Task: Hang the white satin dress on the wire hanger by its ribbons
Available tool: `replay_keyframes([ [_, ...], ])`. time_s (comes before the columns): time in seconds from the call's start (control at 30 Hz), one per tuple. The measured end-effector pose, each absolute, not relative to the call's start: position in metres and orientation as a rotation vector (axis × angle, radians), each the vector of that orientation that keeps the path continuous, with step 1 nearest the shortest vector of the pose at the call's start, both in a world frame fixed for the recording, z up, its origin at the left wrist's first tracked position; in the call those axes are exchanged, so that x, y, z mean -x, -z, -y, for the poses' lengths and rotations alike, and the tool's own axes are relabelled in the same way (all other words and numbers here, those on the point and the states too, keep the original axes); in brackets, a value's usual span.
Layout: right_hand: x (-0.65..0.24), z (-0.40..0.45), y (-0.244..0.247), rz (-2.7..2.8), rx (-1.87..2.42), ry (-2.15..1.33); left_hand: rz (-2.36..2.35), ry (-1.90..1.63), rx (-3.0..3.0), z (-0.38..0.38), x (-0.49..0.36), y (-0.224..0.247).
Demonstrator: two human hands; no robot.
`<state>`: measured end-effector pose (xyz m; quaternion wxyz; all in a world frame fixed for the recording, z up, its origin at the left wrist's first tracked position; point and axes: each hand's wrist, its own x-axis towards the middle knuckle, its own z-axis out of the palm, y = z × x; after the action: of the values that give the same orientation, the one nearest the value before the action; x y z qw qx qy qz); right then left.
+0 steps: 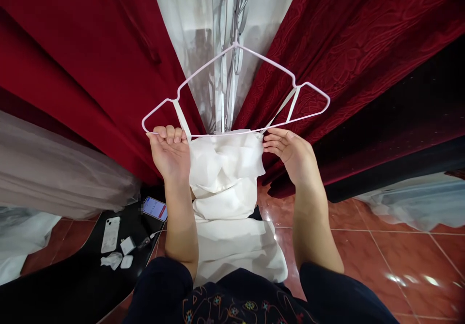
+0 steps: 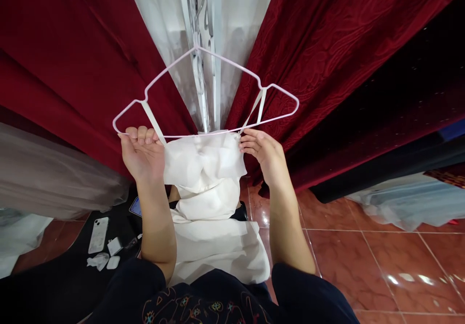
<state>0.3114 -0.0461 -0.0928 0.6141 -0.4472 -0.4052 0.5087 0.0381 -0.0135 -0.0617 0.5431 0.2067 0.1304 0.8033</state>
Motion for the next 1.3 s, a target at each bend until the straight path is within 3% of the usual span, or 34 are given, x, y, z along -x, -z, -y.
replay_keyframes([
  [0.2, -0.302, 0.026, 0.086, 0.792, 0.952, -0.781, -0.368, -1.892, -0.493, 0.014, -0.038, 0.059],
  [0.43, -0.296, 0.01, 0.076, 0.771, 0.704, -0.87, -0.347, -1.886, -0.467, 0.004, -0.039, 0.065],
  [0.93, -0.292, 0.011, 0.067, 0.843, 0.784, -0.885, -0.482, -1.877, -0.551, 0.012, -0.04, 0.068],
  [1.3, -0.297, 0.014, 0.059, 0.837, 0.727, -1.095, -0.459, -1.79, -0.59, 0.024, -0.027, 0.078],
])
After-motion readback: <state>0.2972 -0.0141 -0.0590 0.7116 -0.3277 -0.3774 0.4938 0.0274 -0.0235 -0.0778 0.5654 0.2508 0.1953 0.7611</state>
